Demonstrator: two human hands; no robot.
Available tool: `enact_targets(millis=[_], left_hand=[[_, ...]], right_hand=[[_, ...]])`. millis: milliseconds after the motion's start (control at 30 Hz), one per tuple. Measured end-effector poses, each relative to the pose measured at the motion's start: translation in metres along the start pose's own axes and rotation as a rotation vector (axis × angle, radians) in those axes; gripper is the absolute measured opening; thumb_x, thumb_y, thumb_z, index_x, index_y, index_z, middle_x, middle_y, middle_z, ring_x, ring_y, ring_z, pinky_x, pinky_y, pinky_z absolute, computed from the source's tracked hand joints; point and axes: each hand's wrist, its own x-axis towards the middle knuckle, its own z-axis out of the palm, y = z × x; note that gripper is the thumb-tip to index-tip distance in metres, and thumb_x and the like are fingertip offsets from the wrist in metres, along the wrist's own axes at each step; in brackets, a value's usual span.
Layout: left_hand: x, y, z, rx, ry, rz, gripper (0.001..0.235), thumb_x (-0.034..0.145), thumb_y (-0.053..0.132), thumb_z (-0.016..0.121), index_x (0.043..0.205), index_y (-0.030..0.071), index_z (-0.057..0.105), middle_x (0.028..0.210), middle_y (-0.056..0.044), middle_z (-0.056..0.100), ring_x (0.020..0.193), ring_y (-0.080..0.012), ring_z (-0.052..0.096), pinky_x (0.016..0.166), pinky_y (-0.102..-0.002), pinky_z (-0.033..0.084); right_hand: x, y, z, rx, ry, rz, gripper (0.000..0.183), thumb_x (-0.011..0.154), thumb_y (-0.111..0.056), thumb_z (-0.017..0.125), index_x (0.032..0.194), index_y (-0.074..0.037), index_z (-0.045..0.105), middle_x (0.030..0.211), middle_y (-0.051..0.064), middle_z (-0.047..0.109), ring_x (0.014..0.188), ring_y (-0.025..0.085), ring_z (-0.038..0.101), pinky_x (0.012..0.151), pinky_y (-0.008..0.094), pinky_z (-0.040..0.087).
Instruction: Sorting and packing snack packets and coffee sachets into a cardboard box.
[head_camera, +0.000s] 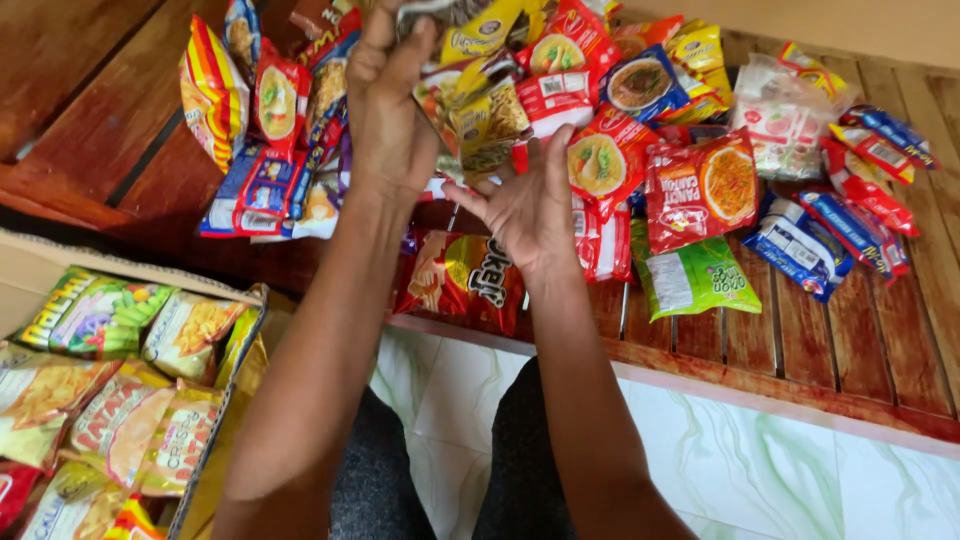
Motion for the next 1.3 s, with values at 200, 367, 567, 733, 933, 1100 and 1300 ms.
enact_targets(millis=[200,367,567,733,933,1100,1300], left_hand=[[-0.085,0.005,-0.002,0.487,0.118,-0.205,0.008,0.096,0.000,0.067,0.103,0.003,0.070,0.113,-0.008,0.075,0.084,-0.0179,0.052,0.070,-0.033,0.041],[-0.154,0.046,0.038,1.374,-0.407,-0.363,0.041,0.096,0.033,0.067,0.130,0.013,0.058,0.092,-0.013,0.074,0.089,-0.0274,0.070,0.082,-0.041,0.055],[-0.210,0.002,-0.008,1.552,-0.522,-0.455,0.060,0.097,0.042,0.063,0.147,0.016,0.045,0.102,-0.019,0.074,0.095,-0.0430,0.067,0.080,-0.055,0.051],[-0.156,-0.040,-0.004,1.515,-0.505,-0.598,0.074,0.101,0.038,0.060,0.162,0.022,0.021,0.115,-0.027,0.068,0.101,-0.0484,0.063,0.088,-0.059,0.048],[-0.115,-0.151,-0.032,1.504,-0.211,-0.251,0.089,0.091,0.023,0.067,0.160,0.021,0.011,0.129,-0.036,0.060,0.110,-0.0550,0.058,0.087,-0.061,0.045],[-0.058,-0.189,-0.045,1.310,0.002,-0.552,0.084,0.098,0.012,0.060,0.166,0.023,0.013,0.133,-0.029,0.063,0.123,-0.0466,0.060,0.100,-0.055,0.047],[-0.038,-0.200,-0.080,1.226,-0.242,-0.242,0.085,0.077,-0.007,0.057,0.156,0.002,0.027,0.125,-0.034,0.063,0.116,-0.0457,0.062,0.094,-0.049,0.051]], right_hand=[[0.010,0.027,-0.008,-0.070,0.074,0.146,0.104,0.071,-0.063,0.077,0.152,-0.022,0.027,0.150,0.013,0.043,0.132,0.038,0.051,0.094,0.058,0.057],[0.020,0.028,-0.030,-0.022,0.110,-0.141,0.089,0.088,-0.034,0.082,0.159,-0.009,0.035,0.154,0.015,0.045,0.135,0.032,0.052,0.108,0.048,0.053],[-0.003,0.006,-0.012,-0.724,0.286,-0.591,0.094,0.080,0.017,0.060,0.162,-0.013,0.024,0.167,0.006,0.027,0.130,0.028,0.054,0.101,0.039,0.050],[-0.003,0.000,-0.065,-0.898,0.314,-0.643,0.084,0.095,0.019,0.061,0.168,-0.010,0.028,0.166,0.018,0.046,0.150,0.023,0.048,0.121,0.037,0.044],[-0.005,-0.007,-0.068,-0.417,0.430,-0.381,0.056,0.094,0.001,0.065,0.148,-0.009,0.053,0.147,0.007,0.060,0.114,0.013,0.062,0.092,0.031,0.051],[-0.006,-0.010,-0.080,-0.497,0.493,-0.361,0.044,0.095,-0.007,0.068,0.139,-0.011,0.061,0.137,0.002,0.067,0.106,0.009,0.061,0.087,0.027,0.048],[-0.003,-0.014,-0.075,-0.265,0.414,-0.153,0.035,0.093,-0.019,0.066,0.127,-0.011,0.063,0.125,0.002,0.070,0.110,0.016,0.066,0.096,0.038,0.052]])
